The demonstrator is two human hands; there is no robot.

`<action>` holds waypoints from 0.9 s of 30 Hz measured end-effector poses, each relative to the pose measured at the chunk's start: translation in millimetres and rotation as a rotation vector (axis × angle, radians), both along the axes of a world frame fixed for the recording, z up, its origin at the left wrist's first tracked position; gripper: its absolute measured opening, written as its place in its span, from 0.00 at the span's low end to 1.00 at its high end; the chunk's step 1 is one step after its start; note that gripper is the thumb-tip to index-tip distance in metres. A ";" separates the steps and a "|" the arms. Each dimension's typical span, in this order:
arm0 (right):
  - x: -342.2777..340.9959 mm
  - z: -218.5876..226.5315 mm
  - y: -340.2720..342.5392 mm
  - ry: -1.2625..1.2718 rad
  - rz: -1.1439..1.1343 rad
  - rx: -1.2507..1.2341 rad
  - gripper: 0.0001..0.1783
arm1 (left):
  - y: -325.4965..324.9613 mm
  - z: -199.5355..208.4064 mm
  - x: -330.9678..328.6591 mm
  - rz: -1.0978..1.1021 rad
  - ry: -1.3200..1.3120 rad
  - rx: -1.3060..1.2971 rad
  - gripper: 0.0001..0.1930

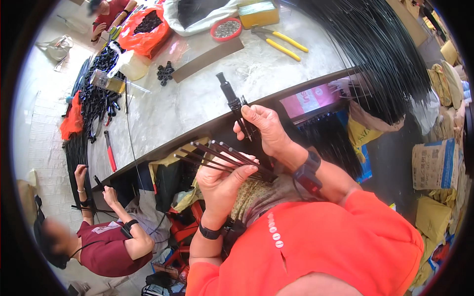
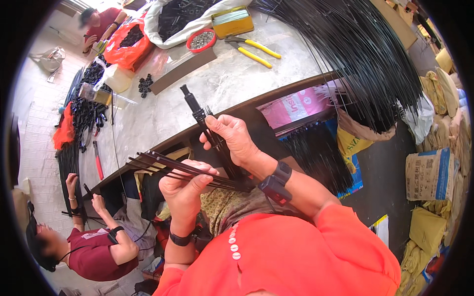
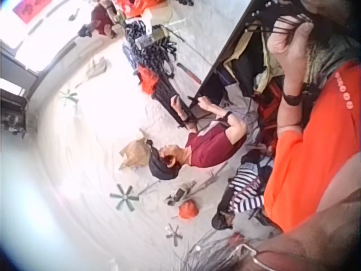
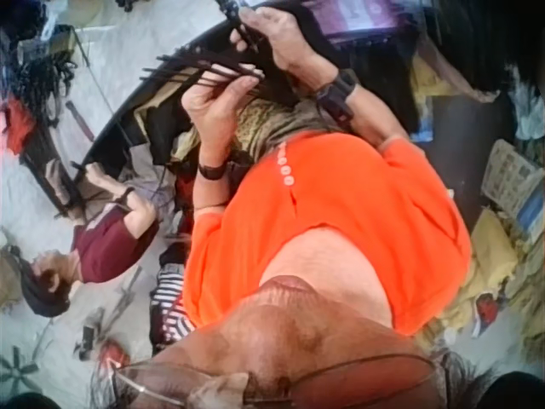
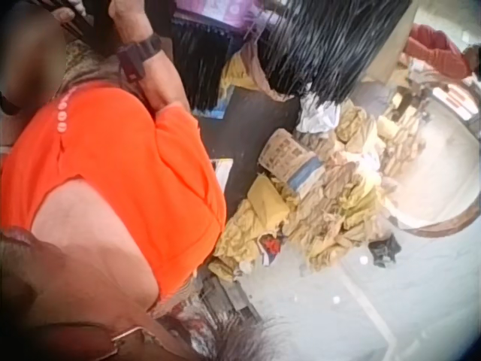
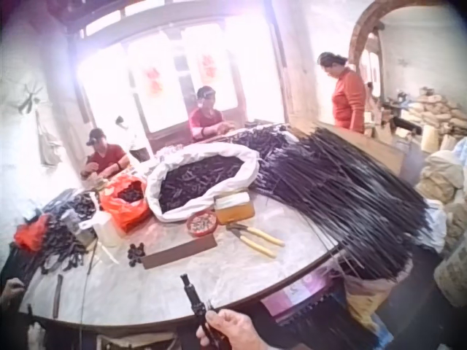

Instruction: The person assembles umbrella frames by inserting thin black rods into a plastic hub, securing them with wire, and using pliers to tighten and cut the wire.

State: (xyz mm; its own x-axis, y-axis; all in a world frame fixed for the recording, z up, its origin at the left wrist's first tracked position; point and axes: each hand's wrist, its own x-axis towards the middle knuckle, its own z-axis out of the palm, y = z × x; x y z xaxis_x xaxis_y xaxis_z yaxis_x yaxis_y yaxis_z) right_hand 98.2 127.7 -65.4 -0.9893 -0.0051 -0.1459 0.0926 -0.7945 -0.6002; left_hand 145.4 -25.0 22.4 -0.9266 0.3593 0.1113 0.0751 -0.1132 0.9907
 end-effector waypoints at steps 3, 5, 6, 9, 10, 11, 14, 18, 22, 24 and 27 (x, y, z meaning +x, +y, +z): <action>0.3 0.8 -3.1 0.015 -0.010 0.002 0.16 | -5.9 0.4 -1.3 -0.009 -0.056 0.063 0.07; 2.0 3.7 -7.3 0.034 -0.012 0.008 0.16 | -9.2 2.0 0.8 0.010 -0.082 0.090 0.06; 3.1 4.6 -9.0 0.043 -0.014 0.012 0.16 | -10.3 3.0 1.2 0.017 -0.093 0.102 0.06; 7.3 8.5 -13.2 0.069 -0.010 0.030 0.16 | -14.4 7.6 2.5 0.043 -0.080 0.070 0.05; 8.8 10.2 -14.8 0.077 -0.008 0.036 0.16 | -16.1 9.3 2.9 0.055 -0.092 0.084 0.05; 10.0 12.1 -17.0 0.081 -0.002 0.042 0.16 | -18.1 11.3 3.2 0.067 -0.104 0.098 0.05; 14.7 18.3 -24.0 0.106 0.026 0.031 0.15 | -22.8 11.6 5.1 0.142 -0.051 0.077 0.04; 20.1 21.5 -38.8 0.156 0.038 0.017 0.14 | -21.1 2.0 8.6 0.318 -0.034 0.091 0.08; 29.1 26.9 -51.4 0.160 0.053 0.083 0.14 | -12.7 -1.6 7.3 0.509 -0.129 0.120 0.14; 32.4 28.2 -56.8 0.197 0.022 0.120 0.14 | -13.4 -4.6 3.9 0.561 -0.104 0.144 0.17; 33.4 26.5 -62.7 0.220 0.024 0.144 0.13 | -20.3 -3.6 5.1 0.556 -0.134 0.053 0.20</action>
